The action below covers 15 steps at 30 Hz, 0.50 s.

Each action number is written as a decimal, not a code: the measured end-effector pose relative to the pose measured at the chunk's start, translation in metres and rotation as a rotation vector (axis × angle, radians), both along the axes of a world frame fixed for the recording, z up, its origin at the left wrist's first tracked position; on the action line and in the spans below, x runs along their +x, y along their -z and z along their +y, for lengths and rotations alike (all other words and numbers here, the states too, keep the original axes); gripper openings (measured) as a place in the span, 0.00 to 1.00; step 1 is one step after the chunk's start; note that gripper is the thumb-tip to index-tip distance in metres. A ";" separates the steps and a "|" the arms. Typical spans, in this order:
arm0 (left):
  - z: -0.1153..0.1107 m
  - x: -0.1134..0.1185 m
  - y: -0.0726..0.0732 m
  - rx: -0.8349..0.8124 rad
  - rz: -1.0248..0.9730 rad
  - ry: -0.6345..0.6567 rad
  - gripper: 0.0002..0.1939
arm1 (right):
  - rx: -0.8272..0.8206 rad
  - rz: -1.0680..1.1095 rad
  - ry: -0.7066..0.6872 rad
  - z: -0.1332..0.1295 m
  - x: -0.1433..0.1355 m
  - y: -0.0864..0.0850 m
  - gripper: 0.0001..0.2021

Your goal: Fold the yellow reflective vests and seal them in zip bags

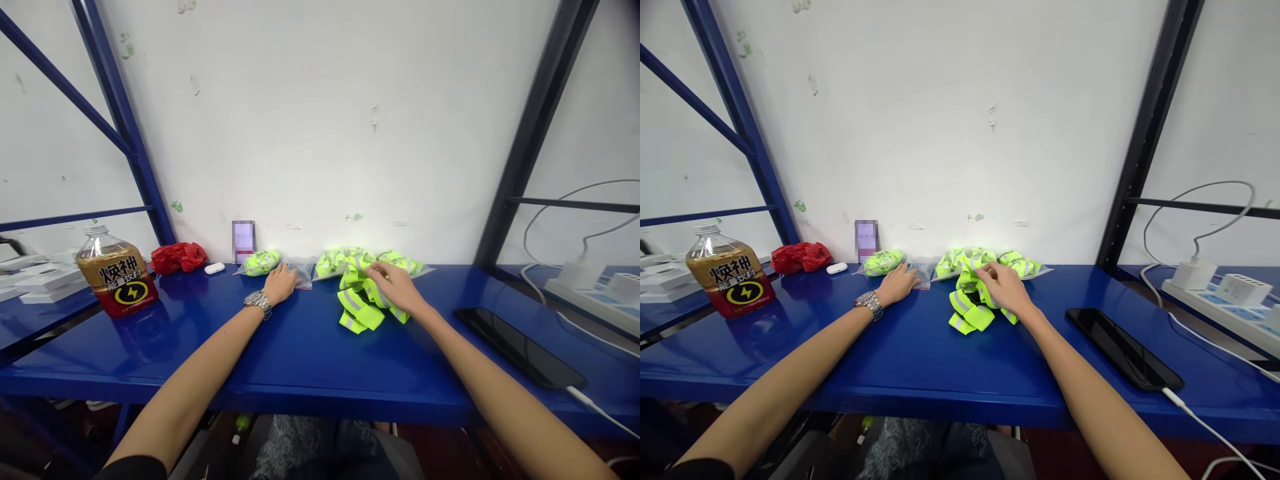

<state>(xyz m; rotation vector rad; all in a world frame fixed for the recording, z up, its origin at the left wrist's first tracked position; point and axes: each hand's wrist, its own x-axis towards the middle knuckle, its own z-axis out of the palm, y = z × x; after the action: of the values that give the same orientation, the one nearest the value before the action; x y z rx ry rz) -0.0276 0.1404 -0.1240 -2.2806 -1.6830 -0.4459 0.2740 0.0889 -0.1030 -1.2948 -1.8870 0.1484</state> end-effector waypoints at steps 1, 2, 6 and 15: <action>-0.001 0.004 -0.002 0.037 -0.010 -0.001 0.12 | -0.022 -0.021 -0.014 -0.001 -0.001 0.001 0.16; -0.003 0.010 -0.004 0.073 -0.016 -0.004 0.12 | -0.039 -0.047 -0.022 -0.001 -0.001 0.002 0.17; -0.028 0.045 -0.015 0.151 -0.125 0.163 0.17 | -0.051 -0.078 -0.159 0.000 -0.003 0.004 0.15; -0.108 0.104 -0.023 -0.012 -0.302 0.376 0.23 | -0.027 0.664 -0.292 -0.006 -0.017 -0.004 0.15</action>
<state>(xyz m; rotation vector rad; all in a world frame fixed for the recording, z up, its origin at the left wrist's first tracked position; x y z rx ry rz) 0.0760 0.0322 -0.1008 -2.6529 -1.3695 -0.9020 0.2575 0.0824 -0.0987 -0.8310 -1.4757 0.6706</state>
